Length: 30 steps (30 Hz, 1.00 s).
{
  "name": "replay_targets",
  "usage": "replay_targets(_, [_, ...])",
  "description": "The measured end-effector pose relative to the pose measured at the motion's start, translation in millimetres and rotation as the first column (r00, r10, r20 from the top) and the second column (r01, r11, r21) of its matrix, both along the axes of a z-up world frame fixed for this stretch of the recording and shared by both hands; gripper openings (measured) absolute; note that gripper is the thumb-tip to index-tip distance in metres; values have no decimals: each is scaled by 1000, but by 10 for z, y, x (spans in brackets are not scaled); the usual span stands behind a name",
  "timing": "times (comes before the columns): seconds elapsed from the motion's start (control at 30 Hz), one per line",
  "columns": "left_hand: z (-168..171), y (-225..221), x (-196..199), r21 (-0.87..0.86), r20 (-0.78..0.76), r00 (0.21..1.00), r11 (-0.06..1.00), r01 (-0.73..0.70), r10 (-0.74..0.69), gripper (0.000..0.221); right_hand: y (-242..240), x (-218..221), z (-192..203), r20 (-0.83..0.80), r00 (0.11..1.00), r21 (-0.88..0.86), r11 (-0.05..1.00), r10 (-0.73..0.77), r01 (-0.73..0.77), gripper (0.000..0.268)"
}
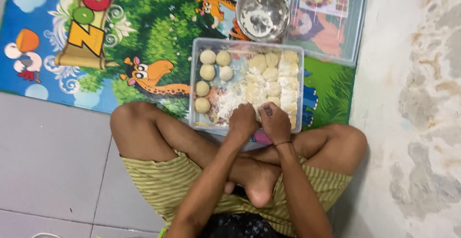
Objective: The person is taking small portions of dough, rolling them into spherical shapes between their palms, and arranging them in a plastic container.
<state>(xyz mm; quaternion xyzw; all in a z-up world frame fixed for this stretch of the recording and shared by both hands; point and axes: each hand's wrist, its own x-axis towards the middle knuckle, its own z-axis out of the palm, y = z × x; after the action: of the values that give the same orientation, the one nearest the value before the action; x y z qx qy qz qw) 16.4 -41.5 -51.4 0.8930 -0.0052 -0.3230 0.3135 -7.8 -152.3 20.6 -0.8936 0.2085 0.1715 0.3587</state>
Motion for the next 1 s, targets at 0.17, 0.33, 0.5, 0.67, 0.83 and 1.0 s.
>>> replay_targets(0.17, [-165,-136,-28,45,-6,999,998,-46,47,52,-92,20,-159,52,984,208,965,-173,159,27])
replay_targets(0.33, [29,-165,-65,106,21,998,993,-53,51,46,-214,33,-315,163,924,448,861,-346,243,20])
replay_targets(0.5, [348,-113,-118,101,49,997,993,-59,55,51,-239,45,-296,137,924,505,828,-358,246,21])
replay_targets(0.67, [88,-72,-107,43,31,999,999,-30,28,50,-329,56,-475,107,949,498,842,-296,206,23])
replay_targets(0.83, [143,96,-7,-33,-72,996,998,-46,43,61,-351,-7,-480,120,978,382,917,-170,113,29])
replay_targets(1.0, [743,153,193,-169,-188,973,972,-164,131,71,-354,24,-410,118,983,343,935,-141,93,27])
